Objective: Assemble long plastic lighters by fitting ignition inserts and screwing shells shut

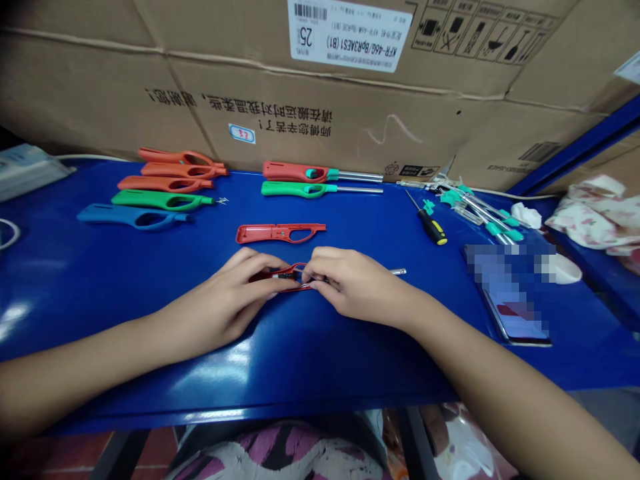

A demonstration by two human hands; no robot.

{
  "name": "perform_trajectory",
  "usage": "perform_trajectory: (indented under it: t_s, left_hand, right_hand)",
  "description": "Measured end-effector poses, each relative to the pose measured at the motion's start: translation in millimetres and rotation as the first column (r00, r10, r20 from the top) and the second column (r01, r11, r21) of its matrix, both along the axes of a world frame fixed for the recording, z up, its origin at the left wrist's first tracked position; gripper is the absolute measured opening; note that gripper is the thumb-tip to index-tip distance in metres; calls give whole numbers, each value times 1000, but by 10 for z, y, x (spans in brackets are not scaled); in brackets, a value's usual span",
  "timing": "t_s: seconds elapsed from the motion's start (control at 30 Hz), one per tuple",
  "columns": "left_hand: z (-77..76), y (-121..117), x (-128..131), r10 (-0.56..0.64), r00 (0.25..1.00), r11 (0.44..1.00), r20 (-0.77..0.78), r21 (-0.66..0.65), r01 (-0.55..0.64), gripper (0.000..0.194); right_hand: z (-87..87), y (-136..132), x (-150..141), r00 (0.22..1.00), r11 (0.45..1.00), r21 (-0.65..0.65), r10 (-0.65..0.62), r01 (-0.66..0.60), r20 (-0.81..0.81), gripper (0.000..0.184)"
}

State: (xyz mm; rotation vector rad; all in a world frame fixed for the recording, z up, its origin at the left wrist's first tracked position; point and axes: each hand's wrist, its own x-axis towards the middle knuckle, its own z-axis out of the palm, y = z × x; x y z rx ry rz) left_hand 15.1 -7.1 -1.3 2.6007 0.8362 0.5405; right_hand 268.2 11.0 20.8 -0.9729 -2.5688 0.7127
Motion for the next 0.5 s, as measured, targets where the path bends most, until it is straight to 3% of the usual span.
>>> perform_trajectory:
  t_s: [0.5]
  left_hand:
    - [10,11,14,1,1000,1000,-15,-12,-1,45]
  right_hand:
    - [25,-10,-1,1000,1000,-6,-14,14,2,12]
